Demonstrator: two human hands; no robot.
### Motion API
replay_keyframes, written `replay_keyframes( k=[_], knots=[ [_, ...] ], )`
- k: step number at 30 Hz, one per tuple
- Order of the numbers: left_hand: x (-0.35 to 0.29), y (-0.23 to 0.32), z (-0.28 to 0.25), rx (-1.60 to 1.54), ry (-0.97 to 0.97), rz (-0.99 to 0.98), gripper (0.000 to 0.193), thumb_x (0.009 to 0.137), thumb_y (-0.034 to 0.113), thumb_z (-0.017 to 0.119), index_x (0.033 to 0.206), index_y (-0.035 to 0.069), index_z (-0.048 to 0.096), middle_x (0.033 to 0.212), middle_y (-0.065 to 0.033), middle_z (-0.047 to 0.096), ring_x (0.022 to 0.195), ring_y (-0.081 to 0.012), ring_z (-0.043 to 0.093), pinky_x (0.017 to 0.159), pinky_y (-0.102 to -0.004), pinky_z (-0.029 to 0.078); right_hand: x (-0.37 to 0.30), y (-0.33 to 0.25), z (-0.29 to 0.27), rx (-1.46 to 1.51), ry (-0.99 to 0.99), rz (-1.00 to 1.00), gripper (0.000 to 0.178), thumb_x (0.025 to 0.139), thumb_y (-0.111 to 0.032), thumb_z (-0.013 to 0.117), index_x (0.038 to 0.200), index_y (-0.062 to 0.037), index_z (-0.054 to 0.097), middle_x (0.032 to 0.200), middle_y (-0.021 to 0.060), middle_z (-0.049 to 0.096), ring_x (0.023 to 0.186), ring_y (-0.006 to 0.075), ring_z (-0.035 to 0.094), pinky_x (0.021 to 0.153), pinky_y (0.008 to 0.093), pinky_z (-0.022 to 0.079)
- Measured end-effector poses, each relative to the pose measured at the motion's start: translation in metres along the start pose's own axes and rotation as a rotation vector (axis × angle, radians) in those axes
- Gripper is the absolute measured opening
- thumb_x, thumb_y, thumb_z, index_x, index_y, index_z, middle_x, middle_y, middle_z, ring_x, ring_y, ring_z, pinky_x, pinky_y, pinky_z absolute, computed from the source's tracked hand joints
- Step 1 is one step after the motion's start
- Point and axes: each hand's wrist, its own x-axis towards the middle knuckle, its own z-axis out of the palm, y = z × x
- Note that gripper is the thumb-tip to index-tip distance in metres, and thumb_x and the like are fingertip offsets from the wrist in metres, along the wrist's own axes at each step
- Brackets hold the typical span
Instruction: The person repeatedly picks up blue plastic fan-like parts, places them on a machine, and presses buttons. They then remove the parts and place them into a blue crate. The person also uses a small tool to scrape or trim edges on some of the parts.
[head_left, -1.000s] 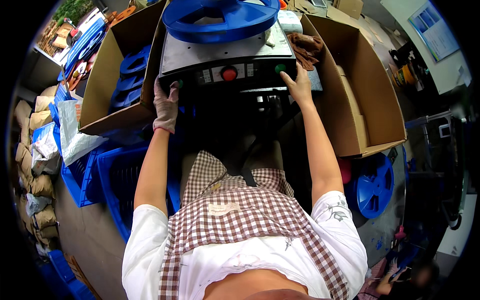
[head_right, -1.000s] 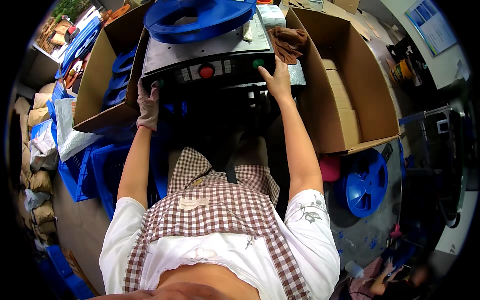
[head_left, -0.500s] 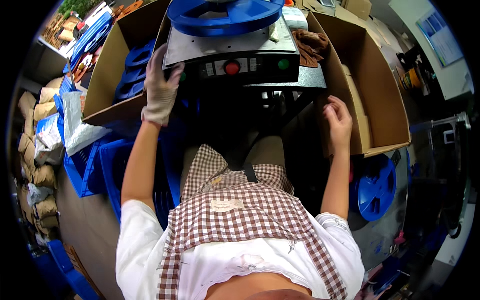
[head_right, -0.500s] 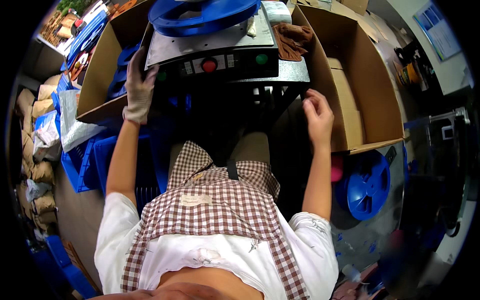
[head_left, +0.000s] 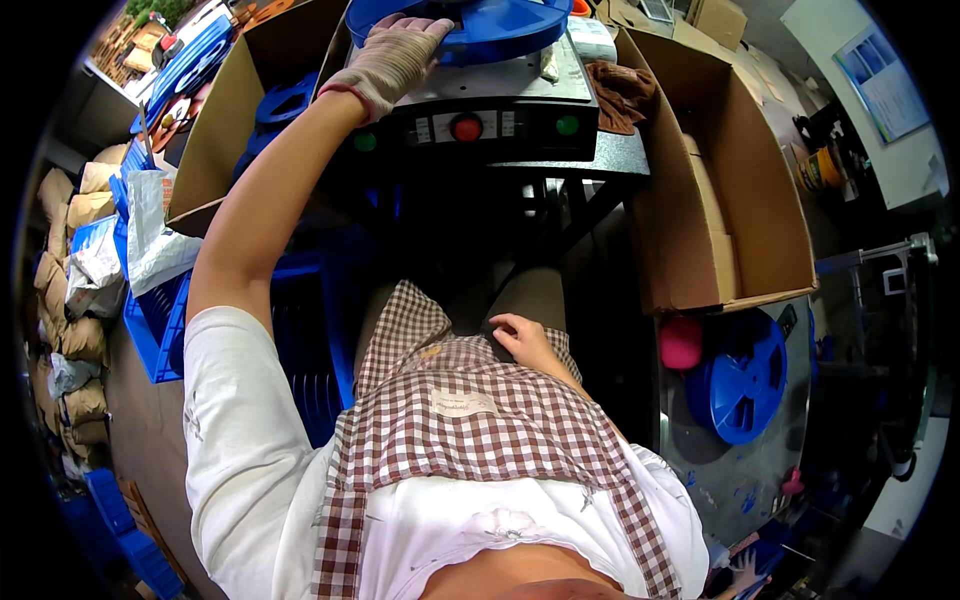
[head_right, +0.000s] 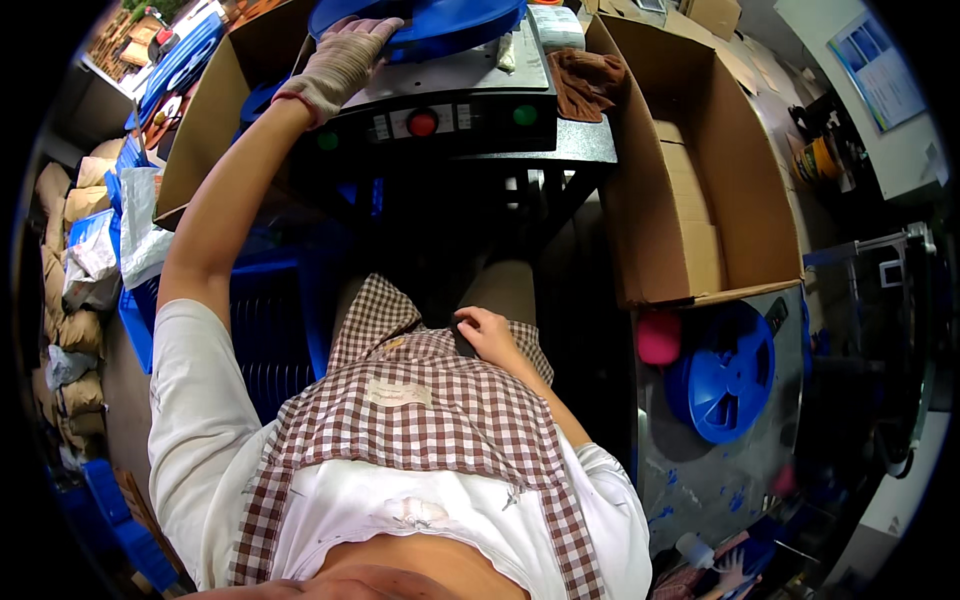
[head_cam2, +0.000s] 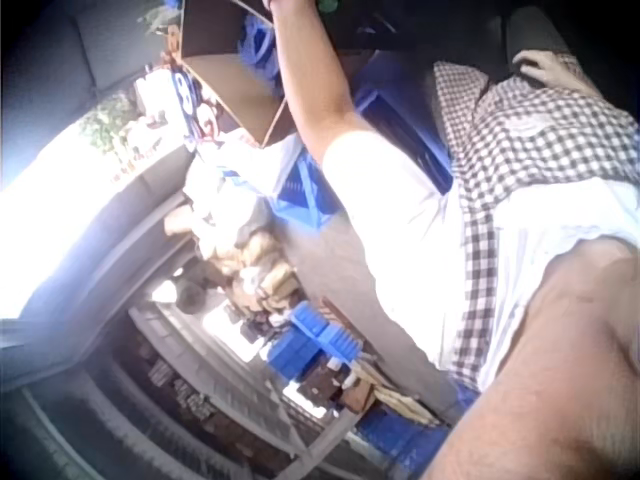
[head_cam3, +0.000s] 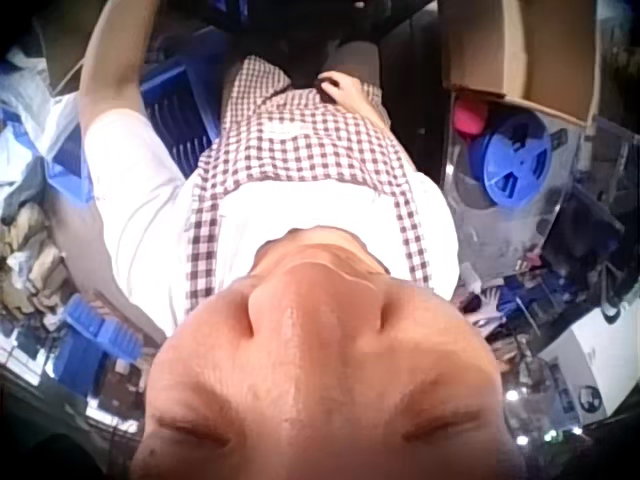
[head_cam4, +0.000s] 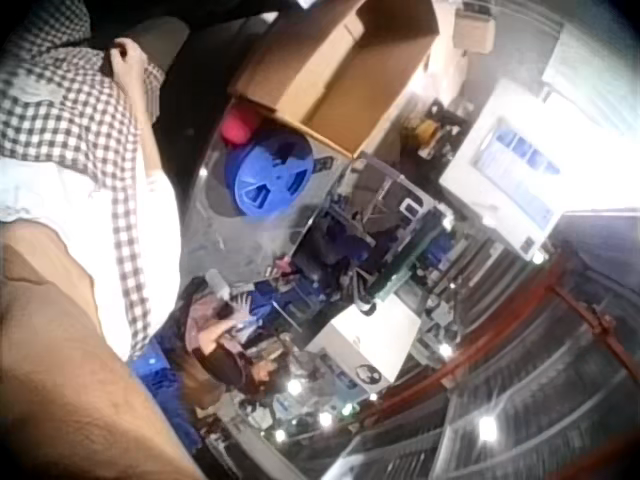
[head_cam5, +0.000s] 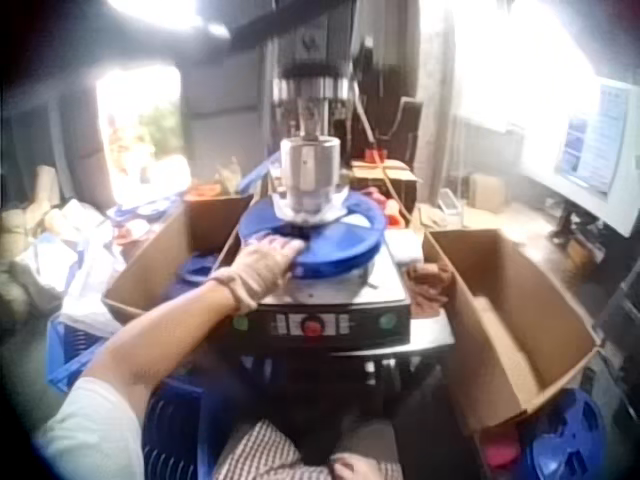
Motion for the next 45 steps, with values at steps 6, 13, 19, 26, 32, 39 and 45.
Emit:
replay_keyframes(
  k=[6,13,19,26,32,39,45],
  knots=[
    [0.013,-0.012,-0.004,0.076,0.112,0.135,0.02,0.091,0.02,0.053,0.111,0.016,0.057,0.092,-0.0075,0.065,0.091,-0.0248,0.064,0.088,-0.0402,0.046,0.012,0.015,-0.008,0.259,0.023,0.183,0.026,0.089,-0.01,0.06,0.114,-0.0015,0.063,0.084,0.0074,0.068,0.069,0.0107,0.065,0.061,0.0244,0.054],
    [0.007,-0.035,-0.033,0.215,0.165,0.06,0.012,0.087,0.016,0.05,0.095,0.016,0.059,0.082,-0.0068,0.062,0.08,-0.0244,0.063,0.072,-0.0386,0.05,0.013,0.02,-0.005,0.296,-0.008,0.202,0.026,0.092,-0.008,0.058,0.117,-0.0001,0.061,0.088,0.0083,0.066,0.073,0.0119,0.063,0.061,0.0241,0.053],
    [-0.073,-0.078,-0.124,0.016,0.235,-0.045,0.02,0.088,0.02,0.054,0.107,0.013,0.058,0.09,-0.0065,0.063,0.085,-0.0212,0.064,0.077,-0.0363,0.051,0.011,0.031,-0.006,0.36,0.006,0.223,0.027,0.093,-0.01,0.056,0.118,0.0007,0.06,0.088,0.0087,0.065,0.073,0.0121,0.062,0.062,0.024,0.052],
    [-0.31,-0.166,-0.315,-0.553,0.029,-0.815,0.041,0.09,0.029,0.062,0.126,0.011,0.055,0.099,-0.0043,0.065,0.088,-0.0173,0.065,0.085,-0.0328,0.052,0.026,0.028,-0.015,0.468,-0.107,0.303,0.03,0.094,-0.011,0.057,0.122,-0.0002,0.056,0.091,0.0086,0.064,0.076,0.0126,0.061,0.064,0.0236,0.051],
    [-0.443,-0.141,-0.286,-1.284,0.014,-1.218,0.046,0.097,0.037,0.054,0.129,0.004,0.051,0.085,0.0028,0.055,0.063,-0.0032,0.053,0.057,-0.018,0.048,0.057,0.045,-0.013,0.4,-0.239,0.413,0.033,0.094,-0.011,0.058,0.125,-0.0011,0.055,0.092,0.0053,0.063,0.076,0.011,0.061,0.062,0.0223,0.051],
    [-0.542,-0.125,-0.224,-1.383,0.084,-1.44,0.052,0.092,0.038,0.061,0.129,0.003,0.054,0.088,0.0008,0.064,0.066,-0.004,0.06,0.058,-0.0164,0.052,0.07,0.039,-0.005,0.134,-0.308,0.424,0.03,0.095,-0.012,0.056,0.124,-0.0045,0.057,0.093,0.0017,0.064,0.078,0.0079,0.059,0.061,0.0205,0.048],
    [-0.553,-0.104,-0.196,-1.396,0.064,-1.542,0.071,0.083,0.046,0.07,0.135,0.003,0.049,0.083,0.0092,0.058,0.065,0.0025,0.05,0.061,-0.0128,0.045,0.063,0.037,-0.008,0.04,-0.268,0.44,0.029,0.095,-0.014,0.057,0.122,-0.0051,0.059,0.093,-0.0003,0.064,0.079,0.0065,0.058,0.061,0.0196,0.045]
  ],
)
